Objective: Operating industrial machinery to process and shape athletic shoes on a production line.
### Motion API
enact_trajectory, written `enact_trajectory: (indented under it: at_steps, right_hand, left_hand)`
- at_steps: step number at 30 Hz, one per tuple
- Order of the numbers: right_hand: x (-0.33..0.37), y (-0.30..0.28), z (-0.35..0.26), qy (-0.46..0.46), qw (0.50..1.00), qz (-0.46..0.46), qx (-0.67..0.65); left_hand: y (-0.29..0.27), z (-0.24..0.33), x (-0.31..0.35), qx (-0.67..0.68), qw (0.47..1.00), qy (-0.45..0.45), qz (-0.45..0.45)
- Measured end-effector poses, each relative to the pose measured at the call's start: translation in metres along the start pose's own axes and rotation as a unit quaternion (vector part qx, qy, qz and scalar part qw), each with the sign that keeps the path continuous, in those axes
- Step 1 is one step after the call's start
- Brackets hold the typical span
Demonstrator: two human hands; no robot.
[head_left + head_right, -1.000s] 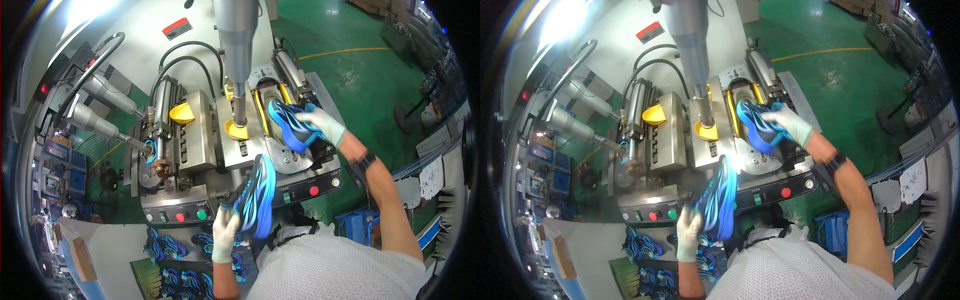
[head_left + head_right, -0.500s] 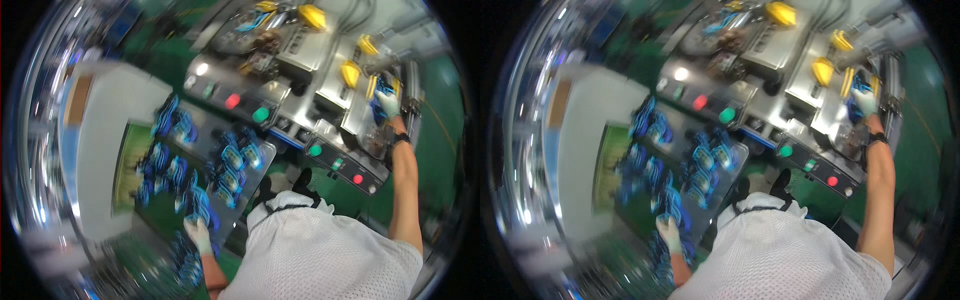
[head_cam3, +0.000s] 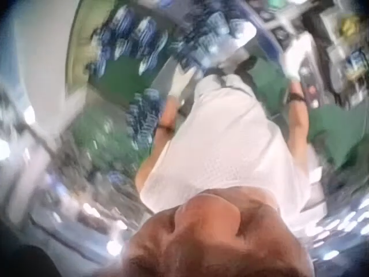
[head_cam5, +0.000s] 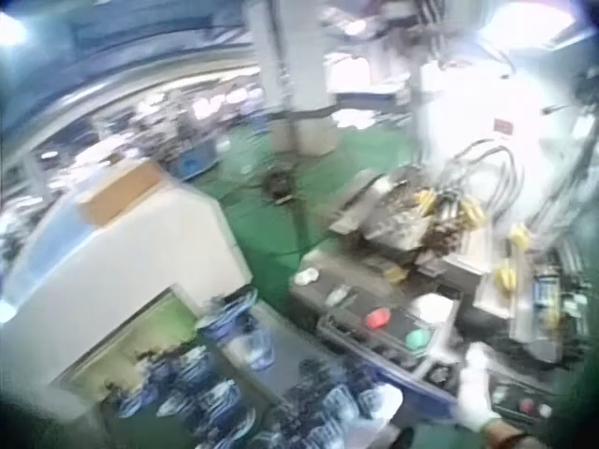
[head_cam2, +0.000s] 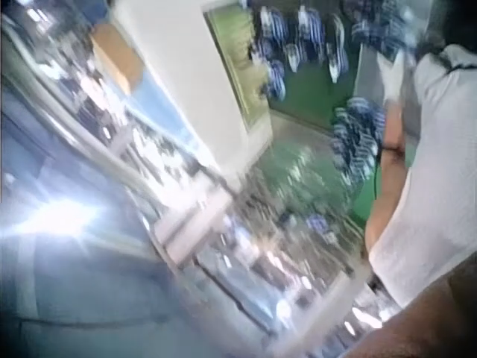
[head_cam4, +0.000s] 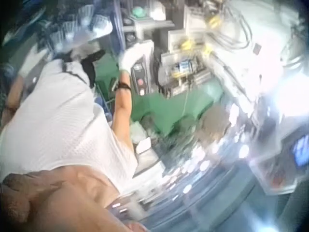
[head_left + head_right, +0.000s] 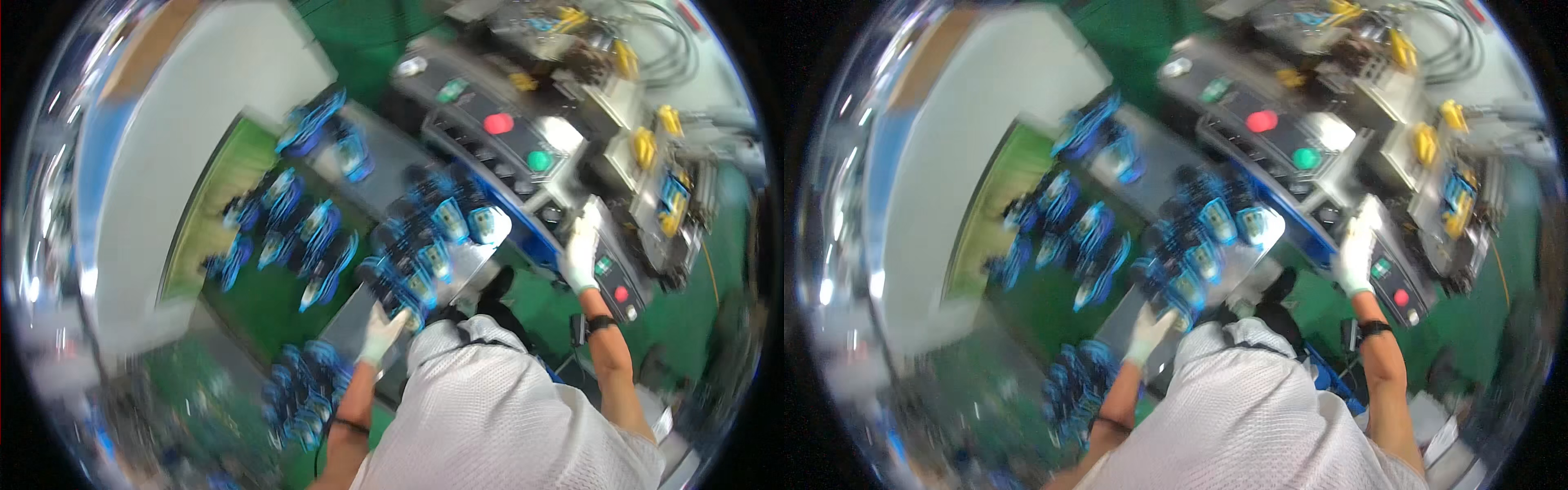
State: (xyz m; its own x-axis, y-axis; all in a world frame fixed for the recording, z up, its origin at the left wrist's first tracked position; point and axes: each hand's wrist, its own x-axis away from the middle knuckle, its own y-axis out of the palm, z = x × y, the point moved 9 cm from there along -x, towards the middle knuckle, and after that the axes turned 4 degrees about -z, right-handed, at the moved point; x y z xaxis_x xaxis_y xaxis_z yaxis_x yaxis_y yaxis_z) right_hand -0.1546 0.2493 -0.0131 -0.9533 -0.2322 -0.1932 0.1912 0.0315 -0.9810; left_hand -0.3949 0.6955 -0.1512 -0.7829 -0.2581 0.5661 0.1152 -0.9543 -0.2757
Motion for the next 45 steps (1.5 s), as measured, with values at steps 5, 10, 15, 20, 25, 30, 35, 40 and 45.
enact_trajectory:
  at_steps: [5, 10, 15, 20, 25, 30, 35, 40, 45]
  right_hand:
    - [-0.019, -0.031, -0.034, 0.033, 0.985, -0.105, -0.131]
    - [0.067, -0.011, -0.034, 0.122, 0.974, -0.127, -0.143]
    - [0.162, 0.007, -0.032, 0.212, 0.941, -0.194, -0.178]
    - [0.188, 0.017, -0.034, 0.261, 0.902, -0.258, -0.228]
    - [0.115, -0.008, -0.079, 0.212, 0.865, -0.241, -0.385]
    - [0.008, -0.044, -0.158, 0.11, 0.659, -0.331, -0.666]
    - [-0.028, -0.045, -0.25, -0.102, 0.253, -0.42, -0.865]
    - [-0.059, -0.014, -0.126, 0.092, 0.293, -0.28, -0.91]
    - [-0.052, -0.042, 0.017, 0.186, 0.412, -0.17, -0.876]
  left_hand:
    - [-0.168, 0.033, -0.003, -0.079, 0.973, 0.135, 0.17]
    - [-0.183, 0.006, -0.095, -0.429, 0.886, 0.138, 0.108]
    - [-0.167, 0.001, -0.151, -0.531, 0.847, -0.018, -0.02]
    - [-0.171, 0.052, -0.123, -0.536, 0.84, 0.049, -0.063]
    - [-0.165, 0.164, -0.027, -0.448, 0.889, 0.087, 0.03]
    - [-0.138, 0.222, 0.002, 0.107, 0.964, 0.242, -0.009]
    - [0.006, 0.337, -0.012, 0.267, 0.922, 0.22, -0.172]
    - [0.057, 0.429, -0.027, 0.048, 0.922, 0.372, -0.093]
    - [0.094, 0.441, -0.064, 0.124, 0.927, 0.35, -0.055]
